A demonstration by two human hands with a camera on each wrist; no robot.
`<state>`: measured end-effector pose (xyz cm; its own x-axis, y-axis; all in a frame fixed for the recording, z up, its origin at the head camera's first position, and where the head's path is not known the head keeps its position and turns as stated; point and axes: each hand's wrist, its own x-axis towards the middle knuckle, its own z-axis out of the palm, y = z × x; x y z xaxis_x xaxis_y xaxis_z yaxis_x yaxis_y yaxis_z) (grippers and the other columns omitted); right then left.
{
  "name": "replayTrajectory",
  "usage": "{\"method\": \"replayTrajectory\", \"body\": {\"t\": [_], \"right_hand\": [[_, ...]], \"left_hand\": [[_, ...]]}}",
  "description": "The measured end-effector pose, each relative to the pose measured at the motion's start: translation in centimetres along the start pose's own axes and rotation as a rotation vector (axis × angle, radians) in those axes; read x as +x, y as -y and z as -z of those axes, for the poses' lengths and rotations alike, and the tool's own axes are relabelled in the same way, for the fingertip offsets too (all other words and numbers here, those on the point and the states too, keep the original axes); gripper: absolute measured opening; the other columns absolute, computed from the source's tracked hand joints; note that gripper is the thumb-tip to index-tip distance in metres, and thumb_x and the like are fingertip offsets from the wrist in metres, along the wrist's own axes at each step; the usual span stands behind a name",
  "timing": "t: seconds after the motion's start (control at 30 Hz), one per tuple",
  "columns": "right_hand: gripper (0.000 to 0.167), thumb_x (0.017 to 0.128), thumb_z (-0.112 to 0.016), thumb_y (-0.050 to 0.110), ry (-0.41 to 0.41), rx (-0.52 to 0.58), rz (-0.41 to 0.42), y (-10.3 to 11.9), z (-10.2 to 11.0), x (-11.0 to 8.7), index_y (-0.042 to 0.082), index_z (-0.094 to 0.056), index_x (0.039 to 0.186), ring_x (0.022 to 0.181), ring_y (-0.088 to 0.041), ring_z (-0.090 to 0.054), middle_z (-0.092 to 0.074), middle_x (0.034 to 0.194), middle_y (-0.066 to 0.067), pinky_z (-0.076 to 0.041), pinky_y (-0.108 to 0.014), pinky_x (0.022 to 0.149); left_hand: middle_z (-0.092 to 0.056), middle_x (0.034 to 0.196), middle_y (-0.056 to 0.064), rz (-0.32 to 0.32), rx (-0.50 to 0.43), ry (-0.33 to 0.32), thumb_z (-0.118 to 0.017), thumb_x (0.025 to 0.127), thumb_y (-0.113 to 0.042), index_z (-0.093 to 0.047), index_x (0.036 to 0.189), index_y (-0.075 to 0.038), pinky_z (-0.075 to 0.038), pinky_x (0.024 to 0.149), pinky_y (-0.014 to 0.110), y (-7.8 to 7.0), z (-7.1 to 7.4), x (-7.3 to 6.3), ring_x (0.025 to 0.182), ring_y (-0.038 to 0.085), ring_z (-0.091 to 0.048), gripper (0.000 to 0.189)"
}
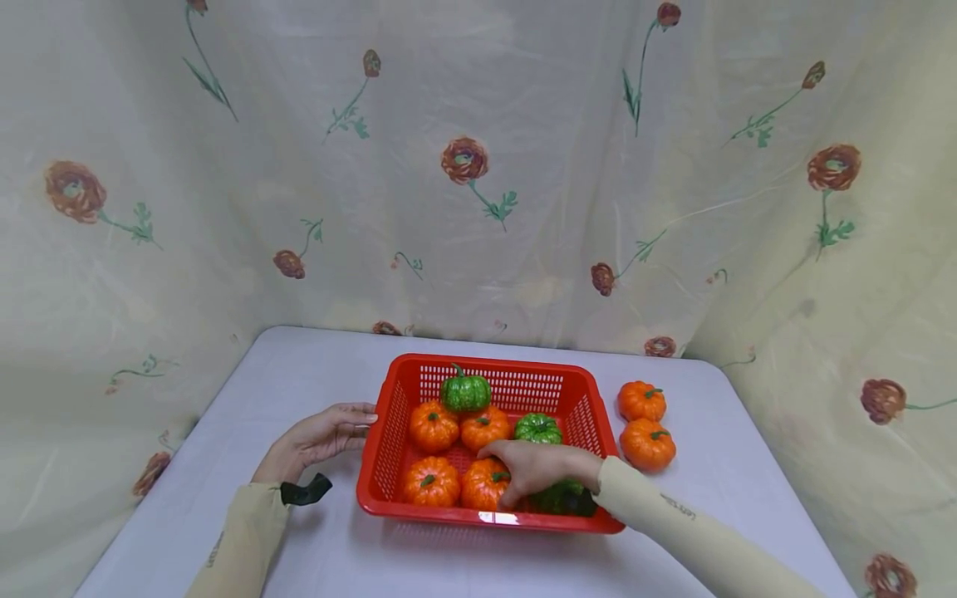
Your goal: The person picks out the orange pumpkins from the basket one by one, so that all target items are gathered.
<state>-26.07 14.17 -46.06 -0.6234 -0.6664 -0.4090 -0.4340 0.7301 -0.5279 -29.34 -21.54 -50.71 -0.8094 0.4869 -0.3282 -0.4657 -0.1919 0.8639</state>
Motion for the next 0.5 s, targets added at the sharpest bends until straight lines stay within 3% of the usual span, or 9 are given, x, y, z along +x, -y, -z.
{"method": "replayTrajectory", "body": {"t": [0.3,0.5], "right_hand": [[0.071,0.075,-0.082,0.030,-0.036,0.046,-0.030,0.0,0.7,-0.8,0.013,-0.049,0.136,0.110,-0.014,-0.051,-0.056,0.128,-0.001,-0.043,-0.042,0.106],[0.075,0.074,-0.082,0.032,-0.070,0.069,-0.006,0.1,1.8,-1.7,0.014,-0.047,0.139,0.112,-0.017,-0.051,-0.054,0.130,-0.002,-0.044,-0.043,0.104]], "left_hand": [[-0.066,0.117,0.010,-0.006,-0.003,0.004,-0.058,0.095,-0.010,-0.043,0.134,0.002,-0.058,0.085,0.036,0.1,0.1,0.0,0.097,0.024,-0.070,0.043],[-0.066,0.117,0.009,0.000,-0.009,-0.002,-0.058,0.095,-0.010,-0.040,0.136,0.001,-0.058,0.086,0.036,0.1,0.0,0.0,0.098,0.024,-0.070,0.045]]}}
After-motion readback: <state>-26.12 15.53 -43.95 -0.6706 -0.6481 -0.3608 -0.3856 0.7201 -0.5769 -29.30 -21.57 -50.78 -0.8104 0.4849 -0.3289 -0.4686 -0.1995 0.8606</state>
